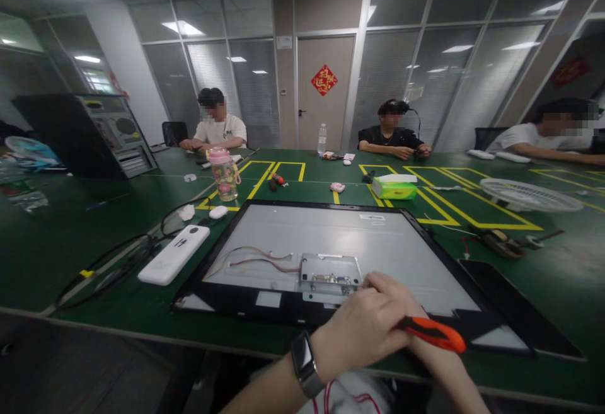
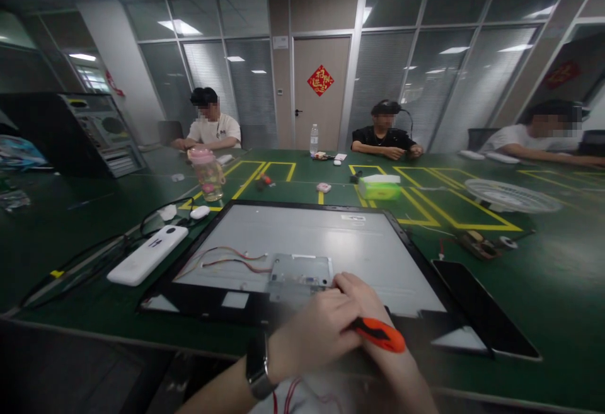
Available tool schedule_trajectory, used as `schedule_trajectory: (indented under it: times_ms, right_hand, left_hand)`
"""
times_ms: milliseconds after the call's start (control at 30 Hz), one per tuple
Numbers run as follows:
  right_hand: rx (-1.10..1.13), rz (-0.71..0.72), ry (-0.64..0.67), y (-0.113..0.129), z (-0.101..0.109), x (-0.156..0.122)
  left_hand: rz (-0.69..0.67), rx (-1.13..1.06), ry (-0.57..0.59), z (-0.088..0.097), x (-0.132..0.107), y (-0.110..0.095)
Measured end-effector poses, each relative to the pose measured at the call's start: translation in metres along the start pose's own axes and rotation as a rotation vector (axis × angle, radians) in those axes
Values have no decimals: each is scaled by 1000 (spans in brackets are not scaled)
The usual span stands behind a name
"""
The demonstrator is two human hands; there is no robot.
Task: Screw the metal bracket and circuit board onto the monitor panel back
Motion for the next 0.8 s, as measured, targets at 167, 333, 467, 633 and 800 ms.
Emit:
schedule_trajectory:
  times_ms: [167, 333, 467, 633, 800]
  right_hand:
    - [6, -11, 76, 1, -4, 7]
    - [14, 14, 37, 18, 10, 8]
    - [-11, -6, 50, 27, 17, 8]
    - [-17, -26, 74, 30, 18, 9]
    - [-20, -24, 62, 33, 21, 10]
  left_hand:
    - [43, -113, -182, 9, -1, 2]
    - [251, -621, -560, 24, -9, 16]
    - [375, -1018, -757, 31, -10, 33]
    - [375, -1510, -736, 41, -3, 39]
    - [369, -1489, -846, 50, -5, 38]
Point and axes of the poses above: each hand's wrist, its own x-axis towards the middle knuckle, its own z-axis out of the back of the hand, y = z × x, the point moved 3 cm from there along x, towards the middle knuckle
